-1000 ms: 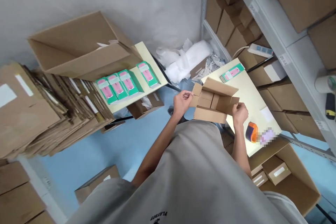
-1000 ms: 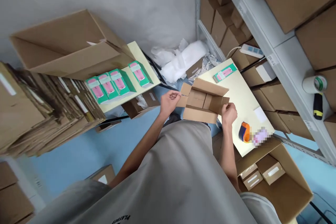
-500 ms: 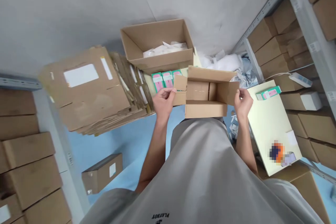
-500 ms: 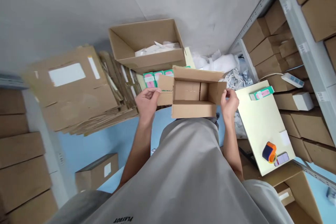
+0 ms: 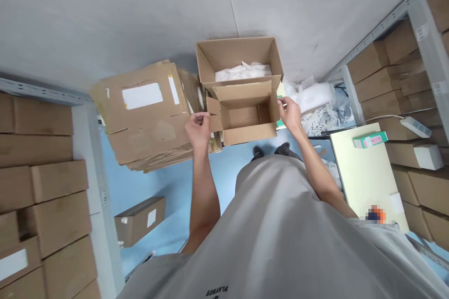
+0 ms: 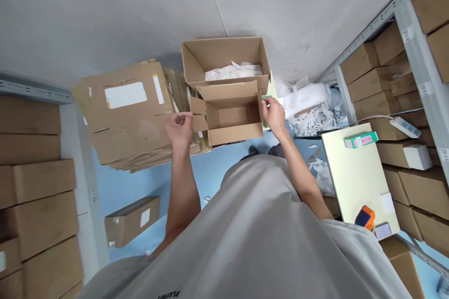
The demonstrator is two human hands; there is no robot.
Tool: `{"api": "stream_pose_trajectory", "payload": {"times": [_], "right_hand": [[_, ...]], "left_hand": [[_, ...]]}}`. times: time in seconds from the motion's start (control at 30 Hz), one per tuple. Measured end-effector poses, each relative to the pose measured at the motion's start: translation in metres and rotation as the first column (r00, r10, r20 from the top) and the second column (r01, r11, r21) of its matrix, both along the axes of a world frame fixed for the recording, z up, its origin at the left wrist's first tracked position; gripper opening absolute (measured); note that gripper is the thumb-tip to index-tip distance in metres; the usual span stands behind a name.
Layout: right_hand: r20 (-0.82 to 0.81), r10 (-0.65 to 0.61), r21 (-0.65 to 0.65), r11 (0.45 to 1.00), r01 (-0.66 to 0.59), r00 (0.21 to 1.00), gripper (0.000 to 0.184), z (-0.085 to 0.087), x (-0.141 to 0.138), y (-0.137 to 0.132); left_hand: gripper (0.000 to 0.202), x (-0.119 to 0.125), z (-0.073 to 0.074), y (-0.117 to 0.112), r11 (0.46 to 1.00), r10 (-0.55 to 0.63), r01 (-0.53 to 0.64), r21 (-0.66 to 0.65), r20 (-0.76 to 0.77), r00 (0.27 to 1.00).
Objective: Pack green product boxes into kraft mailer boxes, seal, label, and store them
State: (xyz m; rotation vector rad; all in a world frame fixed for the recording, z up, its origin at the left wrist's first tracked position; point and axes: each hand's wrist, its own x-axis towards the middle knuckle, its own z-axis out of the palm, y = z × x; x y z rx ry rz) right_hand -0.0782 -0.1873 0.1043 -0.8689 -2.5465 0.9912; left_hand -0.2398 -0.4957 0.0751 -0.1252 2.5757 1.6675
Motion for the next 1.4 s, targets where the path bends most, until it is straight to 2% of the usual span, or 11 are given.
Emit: {"api": "stream_pose_trajectory", "payload": {"times": [0.07,0.17,0.27,0.4,0.6,0.83,0.93,1.07,1.23,1.3,1.4], "right_hand": [[-0.001,-0.003,-0.038,0.999,0.003,1.000,0.052,-0.001,0.009,-0.003],[0.030,-0.031,-0.098,0.995,0.034,0.999,0.049,0.001,0.039,-0.004],[0.082,-0.064,-0.151,0.986,0.076,0.995,0.039,0.003,0.073,0.000],[0.152,-0.092,-0.224,0.967,0.125,0.984,0.032,-0.003,0.106,0.014],[0.155,-0.093,-0.307,0.942,0.137,0.984,0.030,-0.009,0.127,0.050],[0.111,-0.091,-0.366,0.922,0.126,0.990,0.029,-0.018,0.146,0.093],[0.111,-0.078,-0.394,0.912,0.116,0.991,0.030,-0.024,0.151,0.106],[0.102,-0.027,-0.422,0.904,0.068,0.994,0.033,-0.027,0.147,0.115],[0.102,0.005,-0.413,0.910,0.038,0.995,0.030,-0.023,0.127,0.116],[0.096,-0.002,-0.400,0.916,0.040,0.995,0.027,-0.021,0.116,0.112],[0.092,-0.001,-0.388,0.921,0.037,0.996,0.026,-0.016,0.098,0.101]], "left_hand": [[0.008,0.003,-0.004,0.001,1.000,0.005,-0.005,-0.019,0.001,1.000],[0.026,0.012,-0.004,0.003,0.998,0.053,-0.056,-0.043,-0.066,0.996],[0.032,0.024,0.003,0.008,0.995,0.071,-0.083,-0.064,-0.169,0.983],[0.029,0.043,0.018,0.028,0.990,-0.016,-0.023,-0.137,-0.274,0.962],[0.027,0.067,0.031,0.089,0.962,-0.166,0.080,-0.261,-0.327,0.930],[0.019,0.106,0.048,0.186,0.955,-0.259,0.206,-0.214,-0.264,0.929],[0.020,0.122,0.055,0.206,0.947,-0.303,0.259,-0.189,-0.262,0.916],[0.023,0.126,0.054,0.193,0.955,-0.264,0.210,-0.210,-0.271,0.926],[0.032,0.113,0.038,0.157,0.958,-0.157,0.104,-0.268,-0.187,0.970],[0.038,0.107,0.029,0.151,0.960,-0.142,0.104,-0.261,-0.131,0.981],[0.042,0.100,0.018,0.151,0.973,-0.165,0.155,-0.173,-0.041,0.985]]}}
